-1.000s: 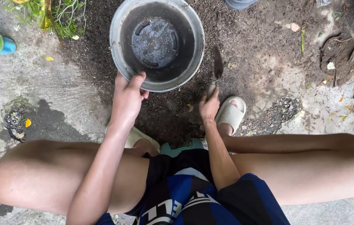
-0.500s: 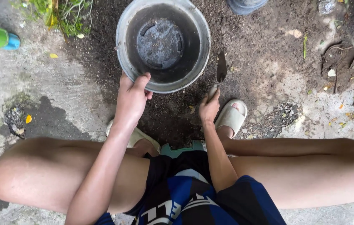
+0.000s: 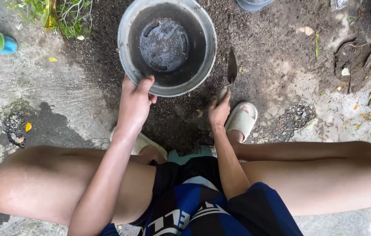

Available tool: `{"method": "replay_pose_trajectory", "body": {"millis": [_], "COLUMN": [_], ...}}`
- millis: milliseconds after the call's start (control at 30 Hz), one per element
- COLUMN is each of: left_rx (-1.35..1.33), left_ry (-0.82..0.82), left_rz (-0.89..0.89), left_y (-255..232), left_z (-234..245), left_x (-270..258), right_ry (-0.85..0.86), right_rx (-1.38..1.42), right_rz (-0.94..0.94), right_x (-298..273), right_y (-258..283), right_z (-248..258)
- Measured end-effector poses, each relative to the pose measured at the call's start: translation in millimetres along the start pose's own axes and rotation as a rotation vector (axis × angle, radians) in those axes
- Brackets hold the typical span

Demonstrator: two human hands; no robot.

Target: Using a small hand trowel to scoop soil from the ground into a metal bowl.

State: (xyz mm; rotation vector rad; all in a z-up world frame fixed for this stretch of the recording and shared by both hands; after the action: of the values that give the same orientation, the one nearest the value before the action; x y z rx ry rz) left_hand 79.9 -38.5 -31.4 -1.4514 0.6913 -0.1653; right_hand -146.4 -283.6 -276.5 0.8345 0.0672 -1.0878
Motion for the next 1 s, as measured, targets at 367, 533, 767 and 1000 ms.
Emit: {"method": "replay_pose_trajectory", "body": {"millis": [367,533,767,1000], "left_rx": [0.006,0.006,0.014,0.020], "left_ry": [-0.025,-0.023,0.000,0.011], "left_rz": [0.005,0.017,0.032,0.019], "left_y": [2,-5,-1,3], "left_z": [0,-2,-2,-3], "left_x": [1,0,-2,4], "right_ry": [0.041,0.071,0.076,0.070], "right_rx": [-0.033,-0.055,-0.022,-0.017], "right_rz": [0.019,0.019,-0.025,-0.037], "right_x": [2,10,8,15], "right_y": [4,-5,-8,-13], "right_z": [-12,-16,-5,-3]}}
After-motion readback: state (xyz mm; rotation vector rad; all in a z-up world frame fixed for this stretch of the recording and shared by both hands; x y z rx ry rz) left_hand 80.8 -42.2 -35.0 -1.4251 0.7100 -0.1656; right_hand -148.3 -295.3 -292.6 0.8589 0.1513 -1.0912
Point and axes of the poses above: each hand's wrist, its own x-axis towards the middle knuckle, its own z-axis out of the back of the hand, y = z × x, the point moved 9 cm from there along x, towards the middle knuckle, and after that the axes turned 7 degrees about y, right-handed, at the moved point
